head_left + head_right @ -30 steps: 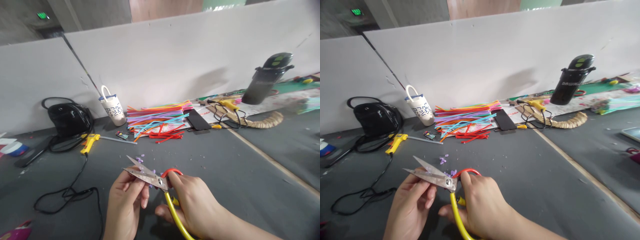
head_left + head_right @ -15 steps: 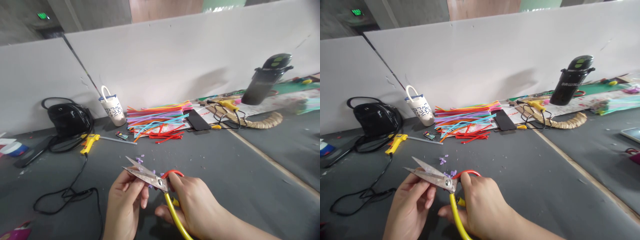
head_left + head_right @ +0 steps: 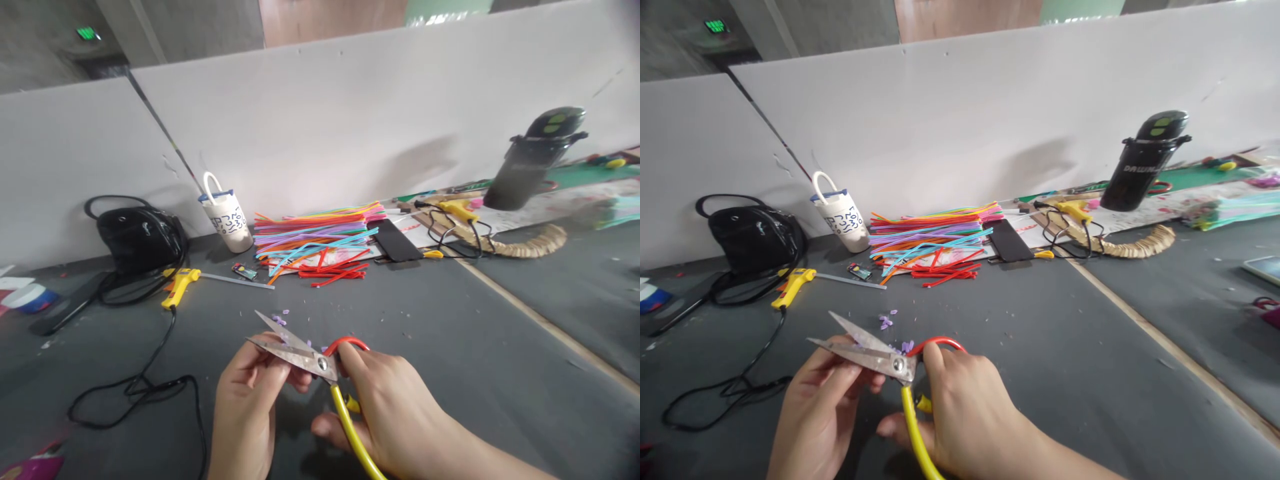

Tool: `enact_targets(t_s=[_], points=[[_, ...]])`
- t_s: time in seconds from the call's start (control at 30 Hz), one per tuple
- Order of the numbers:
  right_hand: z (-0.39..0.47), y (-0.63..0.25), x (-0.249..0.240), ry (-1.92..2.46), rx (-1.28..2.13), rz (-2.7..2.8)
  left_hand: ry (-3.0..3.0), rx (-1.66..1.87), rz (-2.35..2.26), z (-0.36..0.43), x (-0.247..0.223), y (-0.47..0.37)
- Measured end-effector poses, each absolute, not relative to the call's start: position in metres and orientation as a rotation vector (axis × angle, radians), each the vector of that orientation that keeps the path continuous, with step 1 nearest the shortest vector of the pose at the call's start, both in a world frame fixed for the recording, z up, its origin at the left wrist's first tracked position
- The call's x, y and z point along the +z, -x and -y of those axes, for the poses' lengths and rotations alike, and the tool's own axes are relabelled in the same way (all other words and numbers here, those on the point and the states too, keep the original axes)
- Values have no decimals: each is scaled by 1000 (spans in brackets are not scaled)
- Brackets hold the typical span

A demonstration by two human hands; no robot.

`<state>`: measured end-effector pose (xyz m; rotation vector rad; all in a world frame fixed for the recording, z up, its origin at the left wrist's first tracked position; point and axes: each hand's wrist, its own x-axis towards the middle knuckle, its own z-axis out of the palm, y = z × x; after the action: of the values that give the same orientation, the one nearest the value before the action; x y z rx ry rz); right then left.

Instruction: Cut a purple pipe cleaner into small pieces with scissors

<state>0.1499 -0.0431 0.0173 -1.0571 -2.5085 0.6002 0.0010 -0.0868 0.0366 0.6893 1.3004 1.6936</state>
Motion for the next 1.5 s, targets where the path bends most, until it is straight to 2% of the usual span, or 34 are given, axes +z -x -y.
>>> enact_targets(t_s=[1.5], points=[[46,-150,14,1114,502,2544,-726,1674,-1286,86,34,2]])
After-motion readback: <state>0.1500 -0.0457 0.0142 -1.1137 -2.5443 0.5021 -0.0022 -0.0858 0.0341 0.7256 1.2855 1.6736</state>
